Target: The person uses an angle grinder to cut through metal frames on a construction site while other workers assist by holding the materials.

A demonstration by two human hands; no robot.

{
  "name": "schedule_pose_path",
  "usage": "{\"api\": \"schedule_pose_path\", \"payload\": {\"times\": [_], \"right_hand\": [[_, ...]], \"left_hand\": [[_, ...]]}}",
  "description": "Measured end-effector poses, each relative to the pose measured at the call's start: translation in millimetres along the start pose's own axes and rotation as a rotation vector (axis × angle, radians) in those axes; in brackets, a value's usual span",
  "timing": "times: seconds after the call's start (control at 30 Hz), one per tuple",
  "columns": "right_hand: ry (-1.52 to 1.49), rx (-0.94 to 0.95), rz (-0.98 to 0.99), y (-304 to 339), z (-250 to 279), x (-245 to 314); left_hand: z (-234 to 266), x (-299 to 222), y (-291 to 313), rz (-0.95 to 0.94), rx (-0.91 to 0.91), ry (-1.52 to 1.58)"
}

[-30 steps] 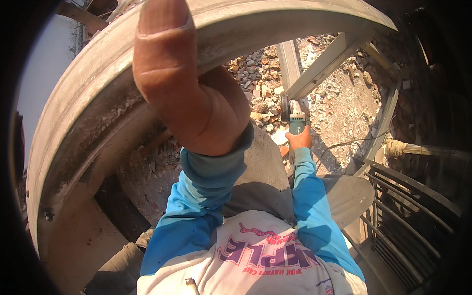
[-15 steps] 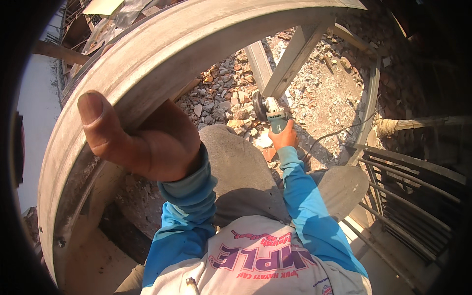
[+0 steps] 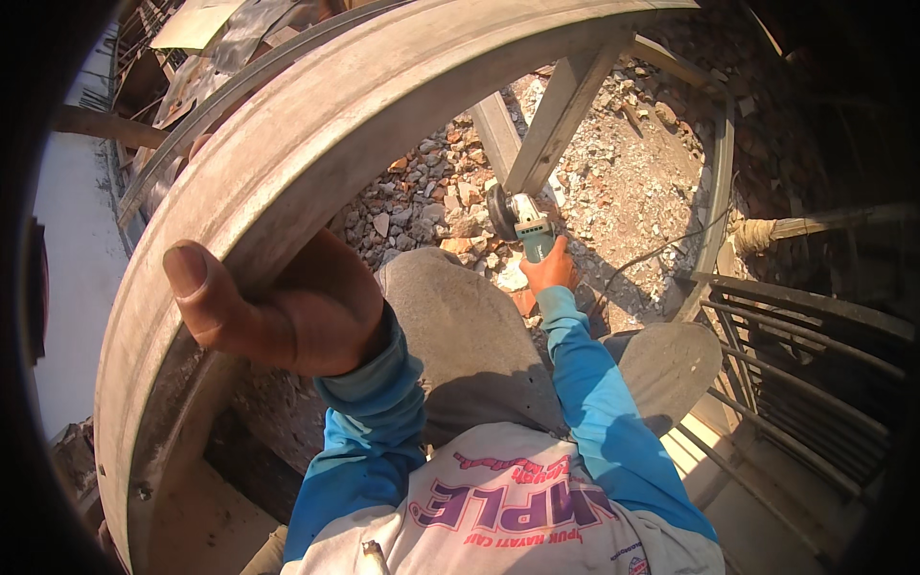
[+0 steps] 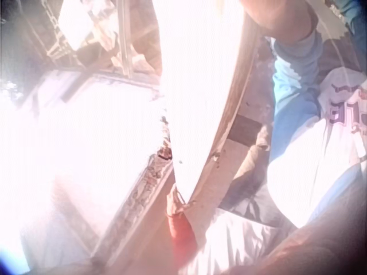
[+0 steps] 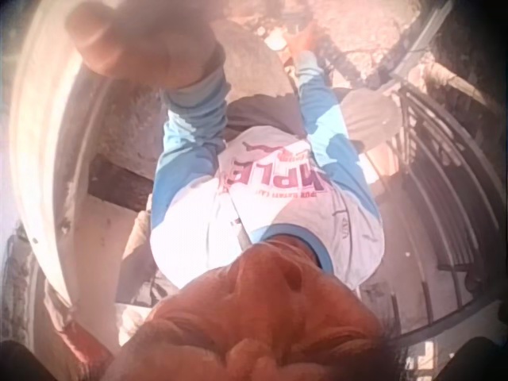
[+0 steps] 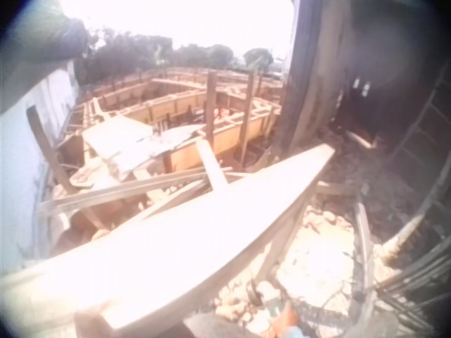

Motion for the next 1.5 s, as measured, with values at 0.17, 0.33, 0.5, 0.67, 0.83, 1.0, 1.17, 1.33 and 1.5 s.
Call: {"api": "schedule_pose_path", "payload": {"times": [0.17,0.33,0.5,0.67,0.83,1.0,1.17,1.33,1.5], "right_hand": [[-0.025,-0.012,-0.017,-1.9,-9.6,-1.0],[-0.035,-0.004,-0.027,-1.4,-11.3,2.6],[-0.099,-0.043,0.019,-0.7,-14.1,2.1],[-0.117,-0.039,0.017,-5.1,-17.3,-3.1],[-0.163,-0.048,0.023,-14.2,-31.9,-16.6],[-0.120,-0.017,0.012,-10.5,-24.3,-11.1],[-0.117,-0.018,0.020,-14.3,-31.5,-16.4],[-0.128,0.034,-0.006,-15.5,-28.0,-13.1],[-0.112,0.013,0.015,-9.8,-19.5,-5.3]], "left_hand": [[2.1,-1.2,6.2,0.054,-0.019,0.009],[4.7,-5.2,8.8,0.083,-0.036,0.002],[5.3,-6.7,10.9,0.104,-0.044,0.000],[4.7,-7.2,14.3,0.126,-0.050,-0.004],[3.0,-11.5,15.5,0.135,-0.061,-0.005],[0.8,-12.3,15.4,0.147,-0.075,-0.006],[-1.2,-15.1,15.5,0.155,-0.081,0.002],[-1.7,-15.5,15.7,0.163,-0.090,-0.001],[-2.1,-15.9,14.8,0.170,-0.100,-0.002]]}}
Point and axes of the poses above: each hand's wrist, its own y-axis away from the middle knuckle, its own z-axis out of the back of the hand, x = y × z, the point moved 1 cm from there along -y, towards the middle knuckle, and after that the axes turned 1 degree about -x, right-handed, at the moved point
